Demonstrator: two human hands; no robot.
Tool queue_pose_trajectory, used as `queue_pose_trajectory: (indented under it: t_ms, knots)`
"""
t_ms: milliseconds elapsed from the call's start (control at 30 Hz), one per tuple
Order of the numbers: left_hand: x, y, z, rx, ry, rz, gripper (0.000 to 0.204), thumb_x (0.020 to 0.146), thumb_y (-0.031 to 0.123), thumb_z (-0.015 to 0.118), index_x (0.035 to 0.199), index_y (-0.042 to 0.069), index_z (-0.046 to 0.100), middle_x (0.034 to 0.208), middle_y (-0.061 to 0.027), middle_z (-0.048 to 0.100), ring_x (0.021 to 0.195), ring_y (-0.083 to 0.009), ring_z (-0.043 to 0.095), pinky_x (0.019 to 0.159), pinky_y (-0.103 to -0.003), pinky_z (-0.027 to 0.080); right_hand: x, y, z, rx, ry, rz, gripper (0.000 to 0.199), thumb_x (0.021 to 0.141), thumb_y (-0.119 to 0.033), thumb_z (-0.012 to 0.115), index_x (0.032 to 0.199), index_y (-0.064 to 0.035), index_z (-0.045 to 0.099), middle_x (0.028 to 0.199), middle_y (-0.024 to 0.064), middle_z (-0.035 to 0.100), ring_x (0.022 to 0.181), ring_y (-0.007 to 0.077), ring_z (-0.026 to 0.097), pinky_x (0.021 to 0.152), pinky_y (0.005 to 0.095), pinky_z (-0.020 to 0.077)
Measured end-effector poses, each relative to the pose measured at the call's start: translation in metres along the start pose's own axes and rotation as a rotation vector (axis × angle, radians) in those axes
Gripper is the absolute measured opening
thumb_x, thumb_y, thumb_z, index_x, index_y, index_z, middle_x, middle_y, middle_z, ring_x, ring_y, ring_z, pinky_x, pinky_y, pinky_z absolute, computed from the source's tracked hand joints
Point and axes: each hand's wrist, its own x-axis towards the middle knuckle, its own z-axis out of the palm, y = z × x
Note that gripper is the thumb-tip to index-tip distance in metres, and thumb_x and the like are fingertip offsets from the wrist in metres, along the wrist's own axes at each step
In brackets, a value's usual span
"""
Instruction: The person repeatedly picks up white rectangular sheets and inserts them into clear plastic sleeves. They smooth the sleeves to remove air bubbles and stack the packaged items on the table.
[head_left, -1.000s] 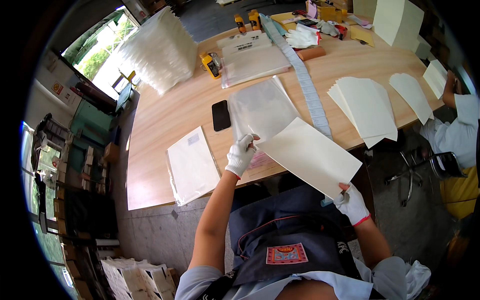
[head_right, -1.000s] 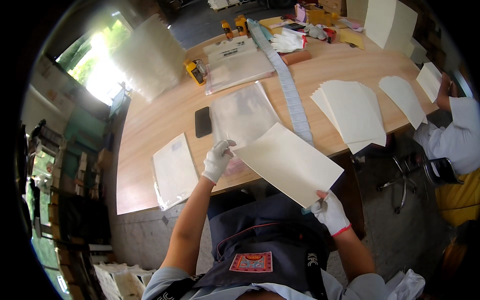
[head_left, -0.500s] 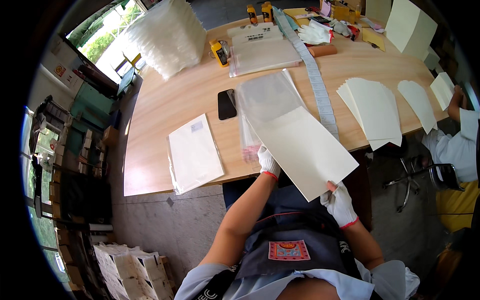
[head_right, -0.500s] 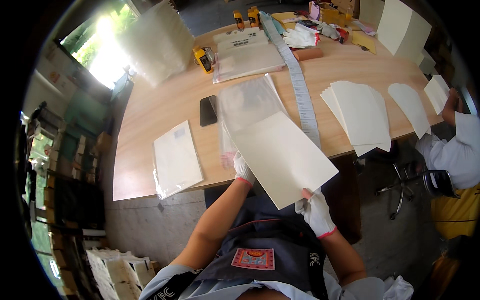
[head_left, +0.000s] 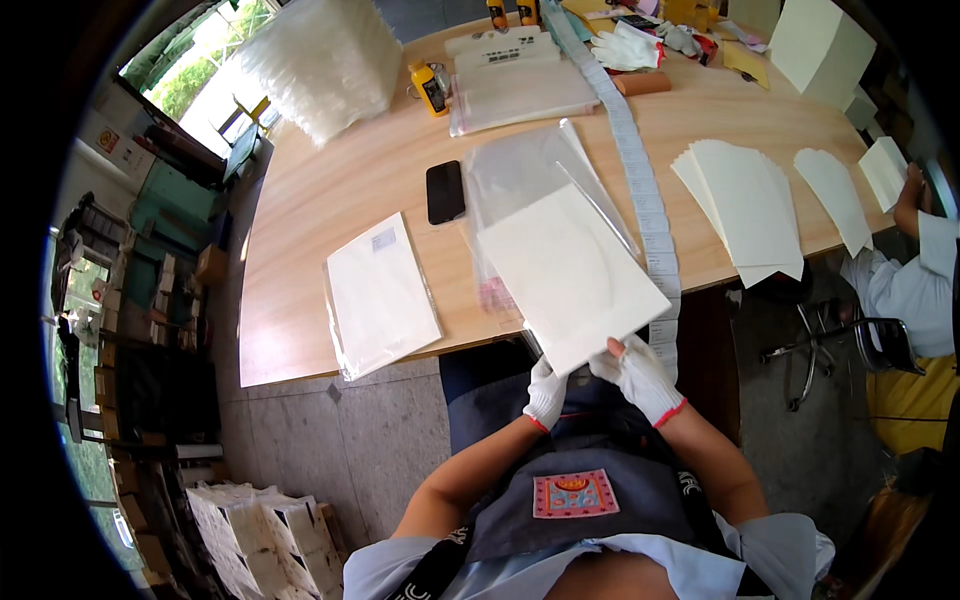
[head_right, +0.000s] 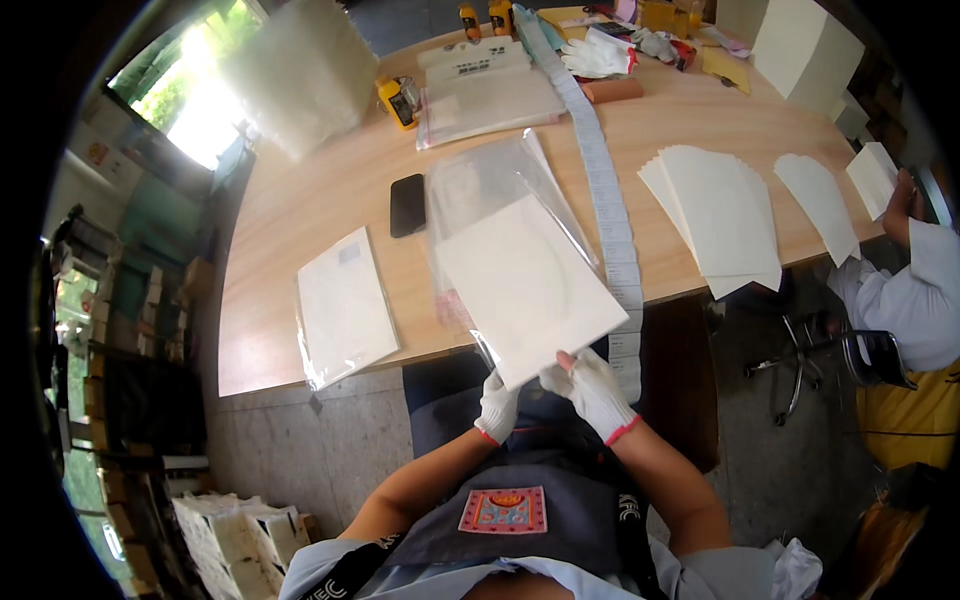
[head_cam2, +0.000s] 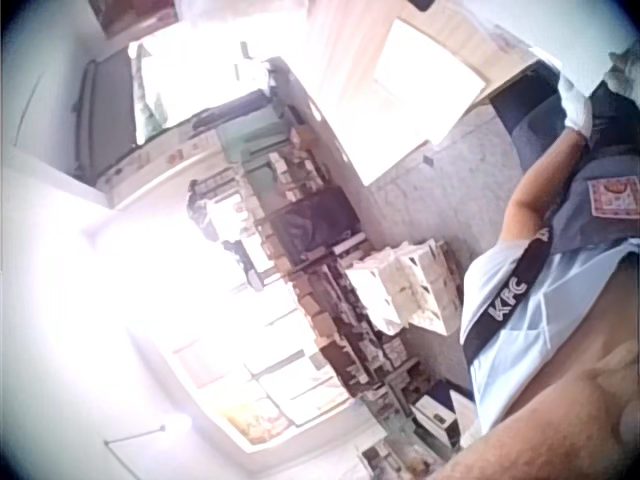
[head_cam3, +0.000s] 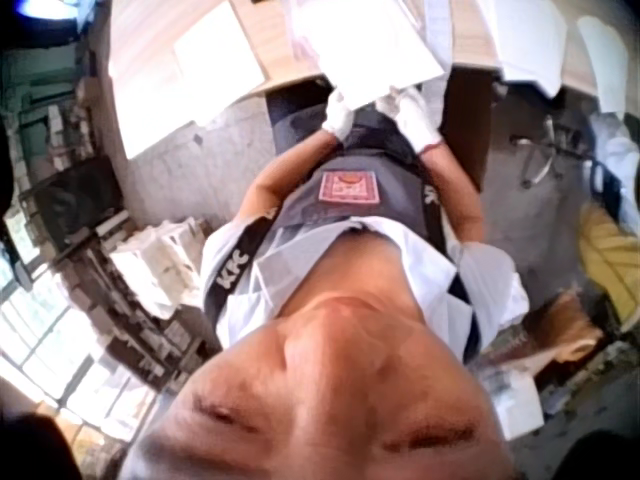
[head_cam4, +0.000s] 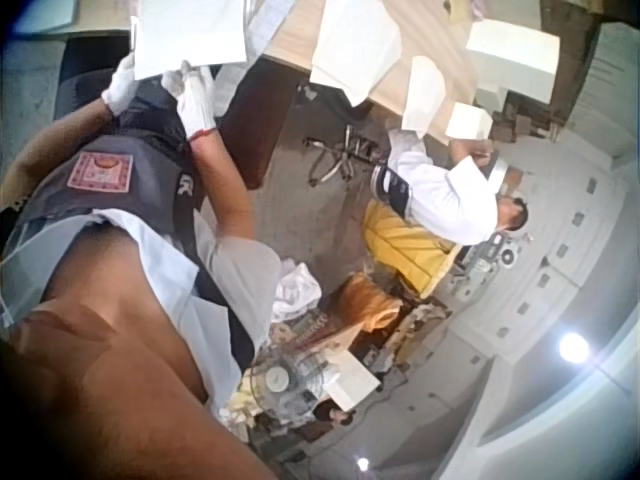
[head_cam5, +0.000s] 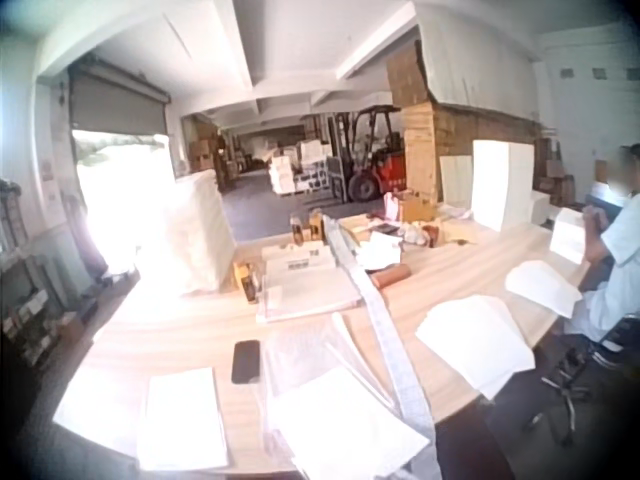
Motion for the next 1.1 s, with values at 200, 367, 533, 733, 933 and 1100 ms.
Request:
queue_pose_trajectory:
  t_ms: [200,367,533,733,933,1100]
  knots:
    - [-0.01,0.029,-0.001,-0.045,0.045,-0.195,0.017,0.089,0.021,0.054,0.1,0.008,0.054,0.093,-0.0082,0.063,0.076,-0.0196,0.062,0.067,-0.032,0.051,0.032,0.012,0.015,0.349,-0.118,0.077,0.04,0.094,-0.016,0.037,0.129,0.0037,0.031,0.117,0.0202,0.048,0.101,0.0323,0.055,0.092,0.0425,0.0459]
    - [-0.019,0.067,-0.014,0.059,0.0,-0.337,0.039,0.088,0.03,0.056,0.116,0.005,0.046,0.105,-0.0099,0.059,0.088,-0.0206,0.06,0.07,-0.032,0.05,-0.001,-0.005,0.021,-0.279,-0.294,0.078,0.032,0.094,-0.022,0.045,0.117,-0.0019,0.049,0.086,0.0103,0.061,0.065,0.0153,0.061,0.059,0.0273,0.0531]
    - [-0.016,0.081,-0.032,0.205,0.068,-0.208,0.025,0.09,0.024,0.052,0.101,0.002,0.054,0.095,-0.009,0.062,0.082,-0.0196,0.062,0.07,-0.031,0.05,0.009,-0.008,0.058,-1.26,-0.33,-0.453,0.016,0.085,-0.017,0.054,0.098,-0.0096,0.056,0.063,0.0064,0.06,0.055,0.0167,0.06,0.052,0.03,0.0451]
    - [-0.016,0.086,-0.036,0.237,0.036,-0.182,0.022,0.09,0.022,0.051,0.097,0.002,0.056,0.091,-0.0079,0.062,0.078,-0.0167,0.062,0.068,-0.029,0.05,0.029,0.011,0.077,-1.865,-0.367,-0.848,0.013,0.082,-0.024,0.055,0.086,-0.0129,0.053,0.063,0.0063,0.061,0.06,0.0251,0.063,0.05,0.0378,0.0468]
    - [-0.013,0.083,-0.036,0.101,0.09,-0.228,0.013,0.088,0.016,0.052,0.09,0.004,0.056,0.084,-0.0068,0.063,0.073,-0.0166,0.063,0.064,-0.028,0.052,0.039,0.009,0.076,-1.863,-0.534,-0.88,0.013,0.08,-0.022,0.057,0.086,-0.0113,0.051,0.059,0.0075,0.06,0.058,0.0238,0.063,0.049,0.0362,0.0486]
    - [-0.011,0.079,-0.041,0.019,0.175,-0.221,0.013,0.087,0.017,0.052,0.087,0.004,0.055,0.087,-0.0109,0.064,0.071,-0.0179,0.063,0.066,-0.03,0.053,0.027,-0.026,0.012,-0.454,-0.284,-0.214,0.011,0.089,-0.015,0.052,0.092,-0.0042,0.051,0.076,0.0099,0.061,0.056,0.0138,0.059,0.047,0.0243,0.0471]
